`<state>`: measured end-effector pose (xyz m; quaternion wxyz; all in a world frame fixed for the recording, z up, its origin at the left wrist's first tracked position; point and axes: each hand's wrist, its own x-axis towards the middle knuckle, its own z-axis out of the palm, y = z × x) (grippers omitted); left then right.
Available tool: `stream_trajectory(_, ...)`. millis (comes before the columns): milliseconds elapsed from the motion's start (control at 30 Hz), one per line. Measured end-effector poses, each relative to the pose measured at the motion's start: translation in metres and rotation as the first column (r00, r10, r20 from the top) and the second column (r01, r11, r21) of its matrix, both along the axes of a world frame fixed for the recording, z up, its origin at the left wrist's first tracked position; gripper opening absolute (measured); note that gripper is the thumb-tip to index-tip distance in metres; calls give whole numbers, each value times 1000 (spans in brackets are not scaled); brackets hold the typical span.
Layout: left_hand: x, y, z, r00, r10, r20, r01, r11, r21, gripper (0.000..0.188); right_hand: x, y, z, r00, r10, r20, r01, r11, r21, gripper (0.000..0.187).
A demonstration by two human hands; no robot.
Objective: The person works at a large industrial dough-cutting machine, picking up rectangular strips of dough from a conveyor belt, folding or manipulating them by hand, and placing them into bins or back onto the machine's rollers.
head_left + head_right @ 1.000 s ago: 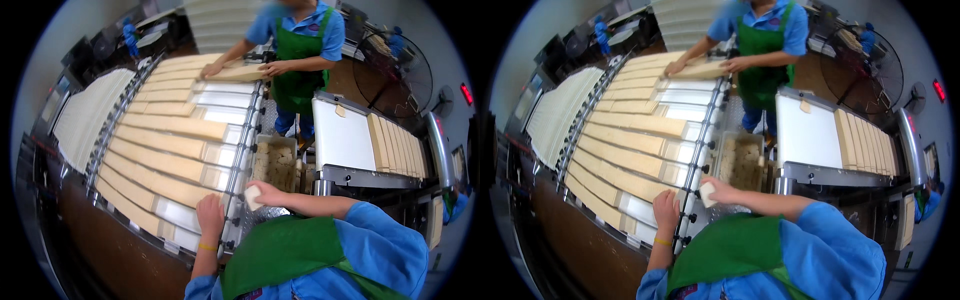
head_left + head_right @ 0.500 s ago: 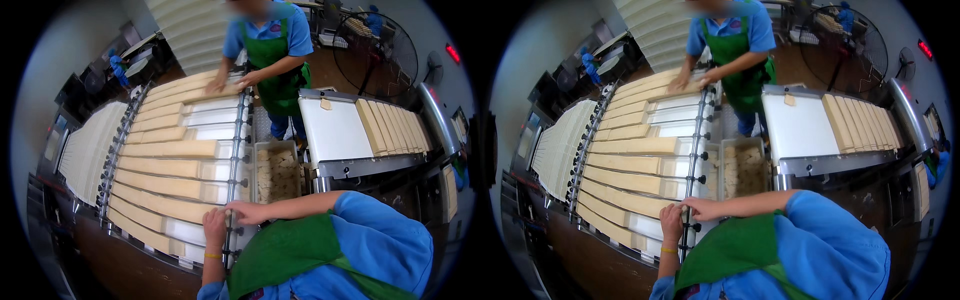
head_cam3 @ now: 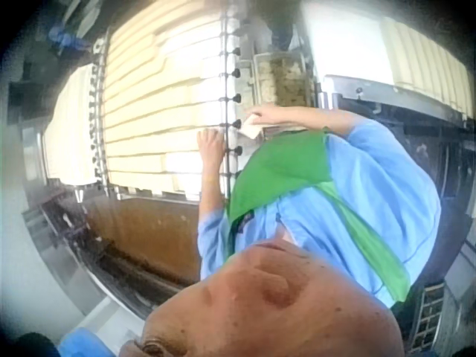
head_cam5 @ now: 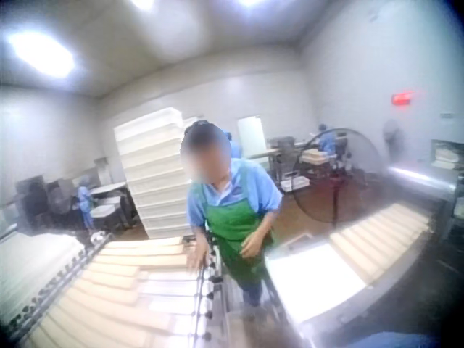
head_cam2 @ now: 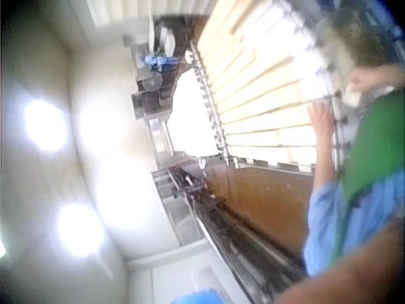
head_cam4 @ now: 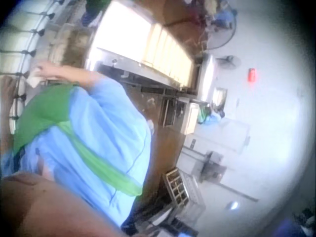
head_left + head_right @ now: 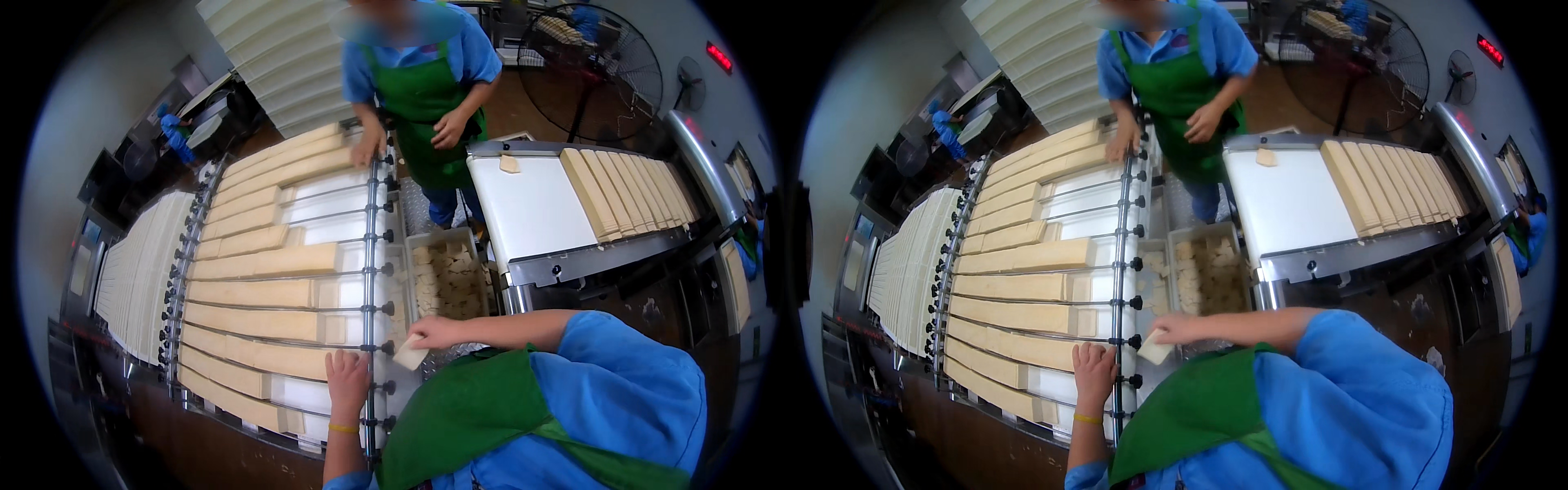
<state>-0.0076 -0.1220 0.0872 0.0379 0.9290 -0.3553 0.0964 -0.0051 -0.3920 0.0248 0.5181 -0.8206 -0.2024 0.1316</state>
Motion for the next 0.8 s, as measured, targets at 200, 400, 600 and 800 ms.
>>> stream_trajectory(200, 6, 3, -15, 988, 44, 151, -48, 998, 28, 26, -17, -86, -44, 876, -480, 52, 474, 836, -277, 39)
stream_trajectory(400, 4, -6, -27, 996, 88, 21, -88, 996, -27, 23, -51, -137, -67, 827, -499, -261, 491, 866, -99, 32)
stream_trajectory(600, 9, -1, -42, 982, 96, -161, -121, 981, -153, 16, -85, -177, -43, 834, -467, -296, 485, 875, -14, 27)
stream_trajectory(800, 9, -11, -29, 987, 111, -117, -124, 986, -108, 17, -133, -279, -56, 688, -661, -299, 711, 696, 97, 28)
